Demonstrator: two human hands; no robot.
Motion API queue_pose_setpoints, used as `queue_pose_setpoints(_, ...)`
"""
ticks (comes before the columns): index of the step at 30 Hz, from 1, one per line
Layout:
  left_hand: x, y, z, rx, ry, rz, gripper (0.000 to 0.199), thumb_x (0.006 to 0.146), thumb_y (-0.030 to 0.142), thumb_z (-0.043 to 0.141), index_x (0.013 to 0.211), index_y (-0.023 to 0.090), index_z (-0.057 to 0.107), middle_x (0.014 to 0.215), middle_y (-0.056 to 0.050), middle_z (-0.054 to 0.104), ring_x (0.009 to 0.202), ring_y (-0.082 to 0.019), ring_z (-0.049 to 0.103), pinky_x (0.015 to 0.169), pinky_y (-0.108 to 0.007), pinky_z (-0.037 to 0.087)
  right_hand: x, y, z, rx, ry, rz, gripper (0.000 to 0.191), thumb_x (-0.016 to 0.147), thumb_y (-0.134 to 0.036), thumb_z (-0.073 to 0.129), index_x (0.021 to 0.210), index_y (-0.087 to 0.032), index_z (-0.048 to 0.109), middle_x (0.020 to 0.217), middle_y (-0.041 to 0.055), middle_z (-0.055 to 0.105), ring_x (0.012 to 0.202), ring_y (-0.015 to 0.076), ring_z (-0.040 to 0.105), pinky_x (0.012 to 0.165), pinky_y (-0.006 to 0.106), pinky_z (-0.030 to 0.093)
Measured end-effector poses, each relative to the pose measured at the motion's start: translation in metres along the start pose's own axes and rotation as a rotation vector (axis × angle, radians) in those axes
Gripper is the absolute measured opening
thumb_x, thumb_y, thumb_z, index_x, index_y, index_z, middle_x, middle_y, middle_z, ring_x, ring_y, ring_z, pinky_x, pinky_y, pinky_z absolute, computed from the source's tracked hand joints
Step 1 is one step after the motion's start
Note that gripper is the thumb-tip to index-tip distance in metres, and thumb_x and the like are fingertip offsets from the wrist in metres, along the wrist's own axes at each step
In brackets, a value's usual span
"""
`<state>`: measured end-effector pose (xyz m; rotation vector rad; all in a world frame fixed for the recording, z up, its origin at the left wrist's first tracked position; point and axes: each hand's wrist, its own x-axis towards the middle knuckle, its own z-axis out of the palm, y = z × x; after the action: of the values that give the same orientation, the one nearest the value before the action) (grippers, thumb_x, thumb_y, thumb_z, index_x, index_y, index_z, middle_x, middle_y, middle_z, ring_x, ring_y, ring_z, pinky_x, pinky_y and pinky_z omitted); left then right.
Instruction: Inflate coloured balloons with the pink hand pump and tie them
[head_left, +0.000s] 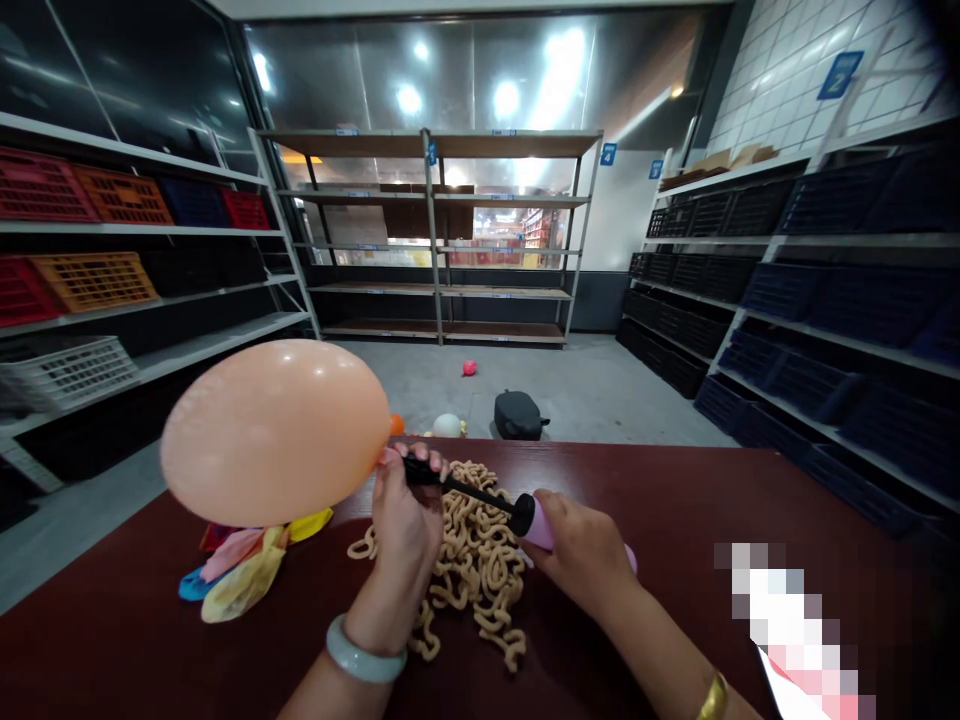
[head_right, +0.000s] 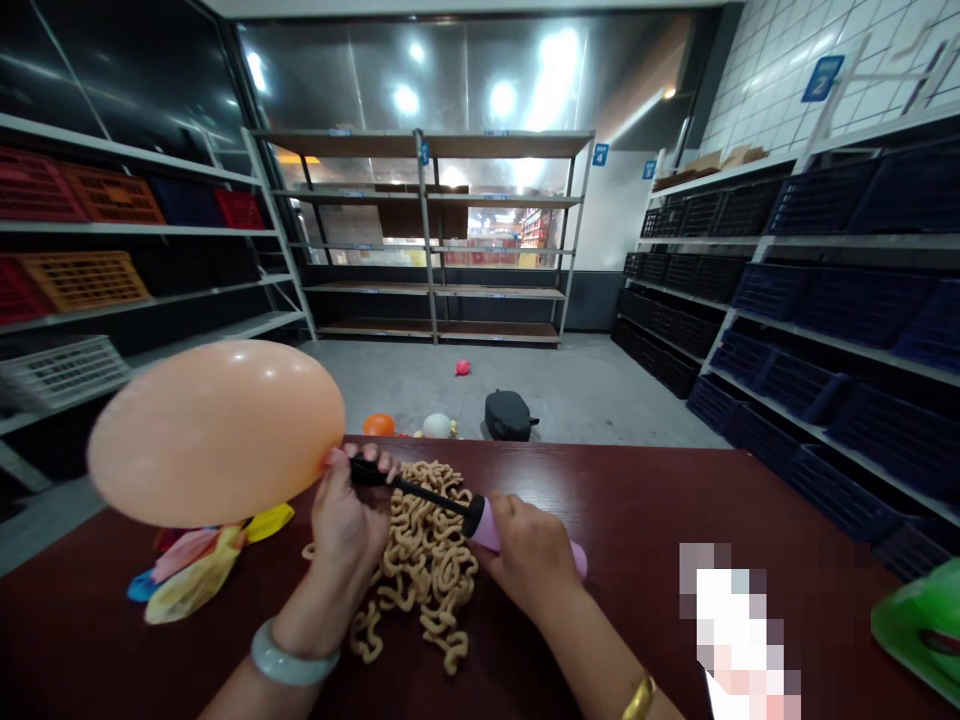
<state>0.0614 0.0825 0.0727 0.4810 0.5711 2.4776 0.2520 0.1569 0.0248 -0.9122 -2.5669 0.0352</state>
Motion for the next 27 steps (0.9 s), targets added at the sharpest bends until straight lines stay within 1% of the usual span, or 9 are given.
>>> queue_pose_setpoints(6, -0.035, -0.037, 0.005, 0.005, -0.067, -0.144, 0.018, 0.084, 0.033, 0.061, 0.083, 0.02, 0.05, 0.074, 0.0, 0.05, 0.065, -0.013, 0.052, 0.061, -0.026, 0.045, 0.0, -0.009, -0.001, 0.04, 0.005, -0.005, 0.045, 0.081, -0.04, 0.063, 0.118, -0.018, 0.051, 0.1, 0.0097, 0.067, 0.087, 0.024, 0.064, 0.071, 0.031, 0.044)
queue_pose_setpoints(10, -0.05, -0.052, 0.006, 0.003, -0.111, -0.197, 0.013, 0.087, 0.032, 0.058, 0.086, 0.019, 0.053, 0.077, -0.001, 0.051, 0.067, -0.013, 0.053, 0.067, -0.028, 0.046, 0.0, -0.012, 0.0, 0.079, 0.038, -0.014, 0.047, 0.081, -0.037, 0.063, 0.122, -0.019, 0.049, 0.105, 0.0103, 0.066, 0.089, 0.0244, 0.064, 0.073, 0.031, 0.045)
queue_pose_setpoints(12, -0.051, -0.054, 0.006, 0.002, -0.106, -0.192, 0.013, 0.087, 0.031, 0.057, 0.087, 0.019, 0.053, 0.077, -0.001, 0.052, 0.067, -0.013, 0.053, 0.068, -0.029, 0.046, 0.0, -0.012, 0.0, 0.074, 0.059, -0.034, 0.057, 0.081, -0.036, 0.064, 0.131, -0.021, 0.044, 0.11, 0.011, 0.064, 0.089, 0.024, 0.064, 0.074, 0.032, 0.047)
queue_pose_setpoints(14, -0.049, -0.053, 0.005, 0.009, -0.105, -0.191, 0.013, 0.088, 0.031, 0.056, 0.085, 0.019, 0.053, 0.076, -0.001, 0.052, 0.068, -0.014, 0.053, 0.07, -0.03, 0.047, -0.001, -0.011, 0.0, 0.056, 0.069, -0.055, 0.064, 0.08, -0.034, 0.065, 0.138, -0.026, 0.038, 0.115, 0.0104, 0.062, 0.086, 0.023, 0.065, 0.071, 0.032, 0.048)
queue_pose_setpoints(17, -0.047, -0.05, 0.004, 0.018, -0.102, -0.19, 0.015, 0.088, 0.032, 0.056, 0.083, 0.018, 0.054, 0.076, -0.001, 0.053, 0.069, -0.014, 0.054, 0.073, -0.031, 0.047, -0.001, -0.012, 0.0, 0.055, 0.059, -0.087, 0.065, 0.079, -0.029, 0.065, 0.139, -0.033, 0.038, 0.121, 0.0086, 0.058, 0.086, 0.0219, 0.064, 0.07, 0.031, 0.049)
queue_pose_setpoints(19, -0.045, -0.05, 0.002, 0.031, -0.075, -0.191, 0.016, 0.087, 0.033, 0.058, 0.082, 0.018, 0.055, 0.076, -0.002, 0.054, 0.069, -0.014, 0.054, 0.073, -0.031, 0.047, -0.001, -0.013, 0.0, 0.069, 0.049, -0.108, 0.064, 0.079, -0.026, 0.064, 0.138, -0.031, 0.04, 0.123, 0.0095, 0.056, 0.092, 0.0225, 0.064, 0.074, 0.032, 0.05)
queue_pose_setpoints(22, -0.042, -0.053, -0.002, 0.081, 0.037, -0.156, 0.018, 0.081, 0.033, 0.065, 0.081, 0.017, 0.058, 0.075, -0.001, 0.057, 0.07, -0.013, 0.055, 0.072, -0.028, 0.047, -0.001, -0.015, 0.001, 0.074, 0.028, -0.129, 0.061, 0.08, -0.024, 0.062, 0.137, -0.027, 0.042, 0.124, 0.0112, 0.055, 0.097, 0.0239, 0.062, 0.077, 0.034, 0.051)
queue_pose_setpoints(24, -0.041, -0.054, -0.004, 0.113, 0.098, -0.133, 0.019, 0.079, 0.033, 0.067, 0.08, 0.017, 0.059, 0.075, -0.001, 0.058, 0.07, -0.012, 0.056, 0.072, -0.026, 0.047, -0.001, -0.016, 0.0, 0.071, 0.014, -0.132, 0.061, 0.08, -0.023, 0.061, 0.137, -0.028, 0.041, 0.124, 0.0111, 0.055, 0.097, 0.0239, 0.062, 0.077, 0.035, 0.051)
queue_pose_setpoints(27, -0.04, -0.056, -0.006, 0.121, 0.093, -0.126, 0.019, 0.08, 0.034, 0.066, 0.081, 0.017, 0.059, 0.076, -0.001, 0.058, 0.071, -0.013, 0.056, 0.073, -0.027, 0.047, 0.0, -0.016, 0.0, 0.073, 0.007, -0.133, 0.06, 0.08, -0.022, 0.061, 0.137, -0.029, 0.041, 0.123, 0.0104, 0.056, 0.098, 0.0236, 0.062, 0.077, 0.035, 0.052)
